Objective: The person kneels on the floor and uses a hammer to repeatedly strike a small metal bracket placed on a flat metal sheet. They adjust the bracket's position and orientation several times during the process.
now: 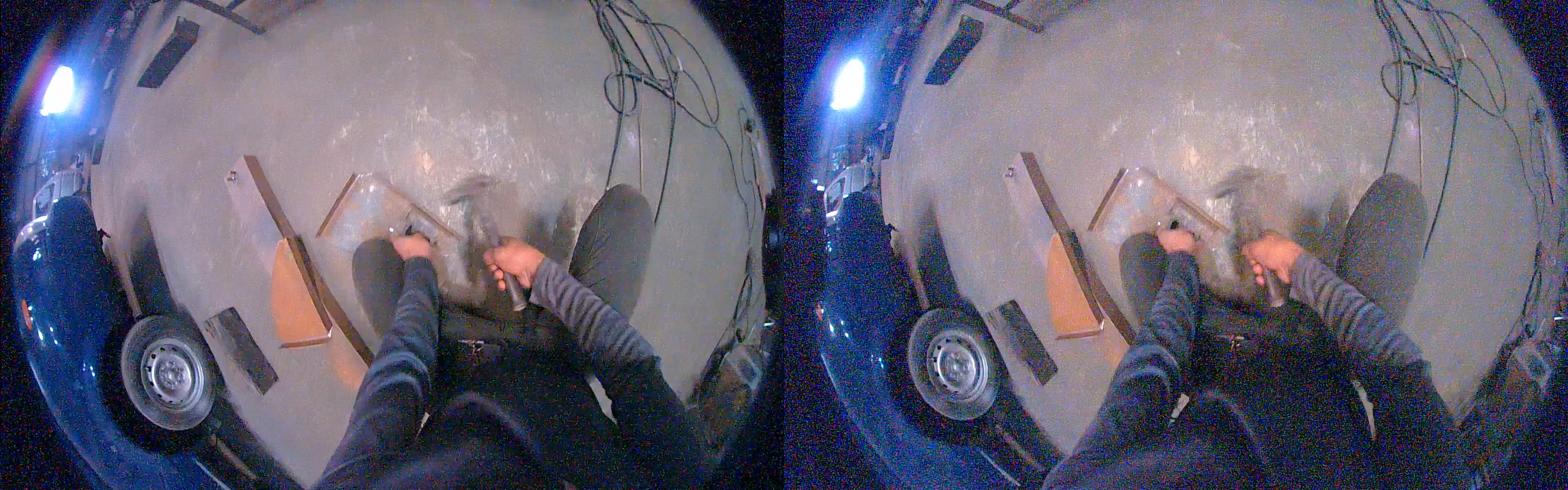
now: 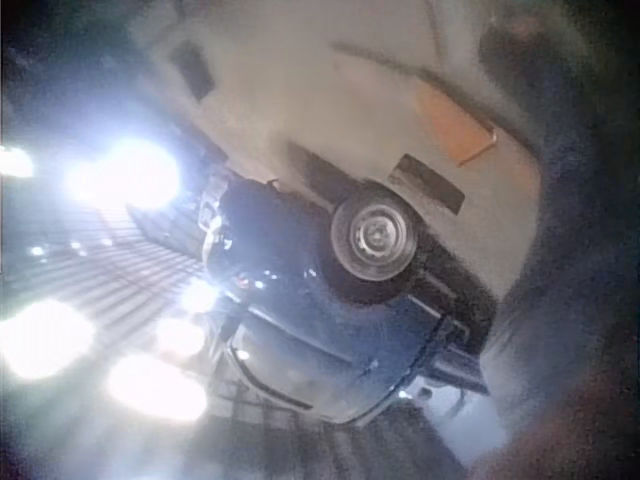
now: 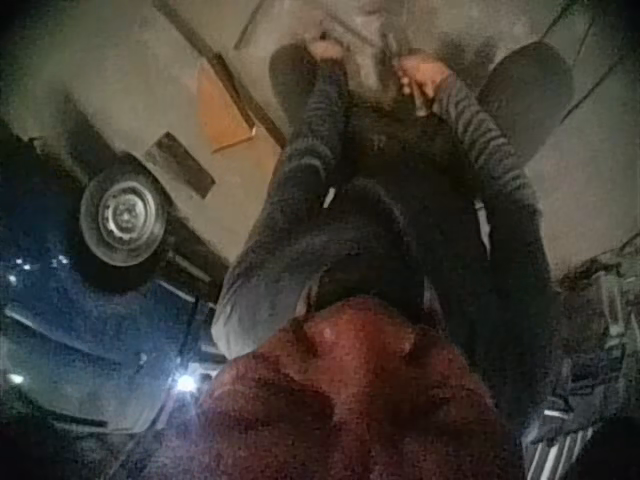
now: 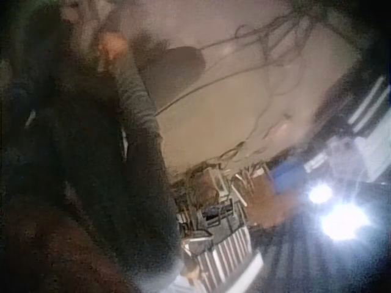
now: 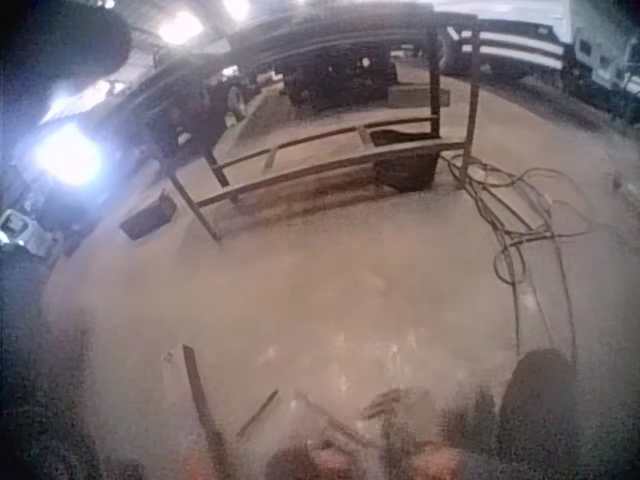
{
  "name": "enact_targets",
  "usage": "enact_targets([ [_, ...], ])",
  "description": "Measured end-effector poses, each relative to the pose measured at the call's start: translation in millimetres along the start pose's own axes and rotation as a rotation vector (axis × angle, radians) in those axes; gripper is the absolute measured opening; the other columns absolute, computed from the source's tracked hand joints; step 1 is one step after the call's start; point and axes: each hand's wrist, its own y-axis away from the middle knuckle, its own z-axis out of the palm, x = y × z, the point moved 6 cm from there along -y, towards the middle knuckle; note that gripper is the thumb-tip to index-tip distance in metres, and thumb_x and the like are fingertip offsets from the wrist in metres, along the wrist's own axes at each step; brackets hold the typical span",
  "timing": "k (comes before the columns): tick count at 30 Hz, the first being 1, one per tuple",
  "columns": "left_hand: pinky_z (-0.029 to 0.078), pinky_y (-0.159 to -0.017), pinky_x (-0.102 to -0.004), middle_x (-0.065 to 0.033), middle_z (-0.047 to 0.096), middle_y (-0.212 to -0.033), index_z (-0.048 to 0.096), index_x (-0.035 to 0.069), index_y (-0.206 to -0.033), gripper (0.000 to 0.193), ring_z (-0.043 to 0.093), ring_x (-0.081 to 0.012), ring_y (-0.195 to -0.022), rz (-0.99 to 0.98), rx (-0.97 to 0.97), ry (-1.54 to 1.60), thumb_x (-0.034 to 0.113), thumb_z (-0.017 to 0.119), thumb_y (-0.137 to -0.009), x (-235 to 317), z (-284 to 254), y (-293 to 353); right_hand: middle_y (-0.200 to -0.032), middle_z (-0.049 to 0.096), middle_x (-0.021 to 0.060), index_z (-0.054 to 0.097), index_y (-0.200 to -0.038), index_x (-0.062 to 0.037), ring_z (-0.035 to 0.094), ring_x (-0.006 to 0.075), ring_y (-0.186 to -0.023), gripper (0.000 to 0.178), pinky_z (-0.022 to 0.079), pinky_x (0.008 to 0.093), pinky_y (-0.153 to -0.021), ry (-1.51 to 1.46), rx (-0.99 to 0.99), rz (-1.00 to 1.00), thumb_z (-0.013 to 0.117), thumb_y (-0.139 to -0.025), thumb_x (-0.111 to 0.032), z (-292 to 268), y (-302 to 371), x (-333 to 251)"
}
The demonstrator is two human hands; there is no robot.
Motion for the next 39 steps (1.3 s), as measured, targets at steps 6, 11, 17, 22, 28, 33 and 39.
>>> enact_targets([
  [6, 0.049, -0.088, -0.0422, -0.0281, 0.063, -0.103, 0.051, -0.014, -0.112, 0.050, 0.063, -0.0389, -0.094, -0.077, 0.124, 0.179, 0.007, 0.068, -0.070, -22, 2, -20, -0.064, 0.053, 0.0007, 0.053, -0.083, -0.0063, 0.048, 0.0145, -0.046, 0.015, 0.044, 0.0303, -0.042, -0.042, 0.424, -0.204, 0.055, -0.092, -0.018, -121, 83, -122],
  [11, 0.048, -0.092, -0.0408, -0.0273, 0.064, -0.105, 0.050, -0.015, -0.115, 0.054, 0.062, -0.0396, -0.097, 0.033, 0.149, -0.013, 0.007, 0.068, -0.069, -51, 1, -38, -0.064, 0.051, 0.0023, 0.048, -0.093, -0.0074, 0.052, 0.0156, -0.051, 0.017, 0.046, 0.0354, -0.046, -0.089, 0.689, -0.704, 0.054, -0.094, -0.023, -116, 55, -204],
  [17, 0.045, -0.098, -0.0397, -0.0289, 0.064, -0.110, 0.053, -0.015, -0.115, 0.051, 0.061, -0.0409, -0.106, 0.005, 0.107, 0.236, 0.009, 0.064, -0.072, -12, -20, -11, -0.068, 0.058, 0.0054, 0.056, -0.093, -0.0021, 0.061, 0.0176, -0.060, 0.017, 0.049, 0.0335, -0.046, 0.319, -0.243, -0.004, 0.059, -0.088, -0.018, 0, 11, -55],
  [22, 0.045, -0.097, -0.0408, -0.0310, 0.061, -0.110, 0.051, -0.015, -0.115, 0.049, 0.059, -0.0424, -0.107, -0.071, 0.102, 0.048, 0.009, 0.067, -0.076, -48, -13, -26, -0.065, 0.050, 0.0012, 0.051, -0.086, -0.0061, 0.051, 0.0121, -0.051, 0.009, 0.047, 0.0308, -0.043, -0.070, 0.268, -0.228, 0.056, -0.087, -0.014, -104, 54, -139],
  [28, 0.044, -0.097, -0.0395, -0.0316, 0.061, -0.112, 0.050, -0.016, -0.115, 0.050, 0.059, -0.0420, -0.106, -0.093, 0.060, 0.036, 0.009, 0.068, -0.076, -5, -14, -4, -0.063, 0.050, 0.0031, 0.048, -0.087, -0.0060, 0.052, 0.0164, -0.048, 0.011, 0.045, 0.0346, -0.041, -0.071, 0.686, -0.639, 0.053, -0.090, -0.016, -79, 23, -137],
  [33, 0.047, -0.091, -0.0398, -0.0271, 0.063, -0.109, 0.054, -0.013, -0.110, 0.043, 0.062, -0.0372, -0.099, 0.180, 0.035, 0.011, 0.010, 0.067, -0.076, -52, -20, -43, -0.054, 0.049, 0.0026, 0.057, -0.077, -0.0027, 0.050, 0.0169, -0.042, 0.017, 0.046, 0.0336, -0.040, -0.093, 0.202, 0.010, 0.055, -0.088, -0.015, 27, -3, 1],
  [39, 0.045, -0.096, -0.0388, -0.0317, 0.058, -0.119, 0.050, -0.017, -0.117, 0.050, 0.059, -0.0414, -0.108, -0.031, 0.023, -0.194, 0.006, 0.066, -0.075, -90, 3, -67, -0.062, 0.048, 0.0051, 0.043, -0.097, -0.0015, 0.048, 0.0146, -0.045, 0.020, 0.043, 0.0326, -0.038, -0.215, 0.262, -0.091, 0.056, -0.083, -0.003, -14, 18, -33],
])
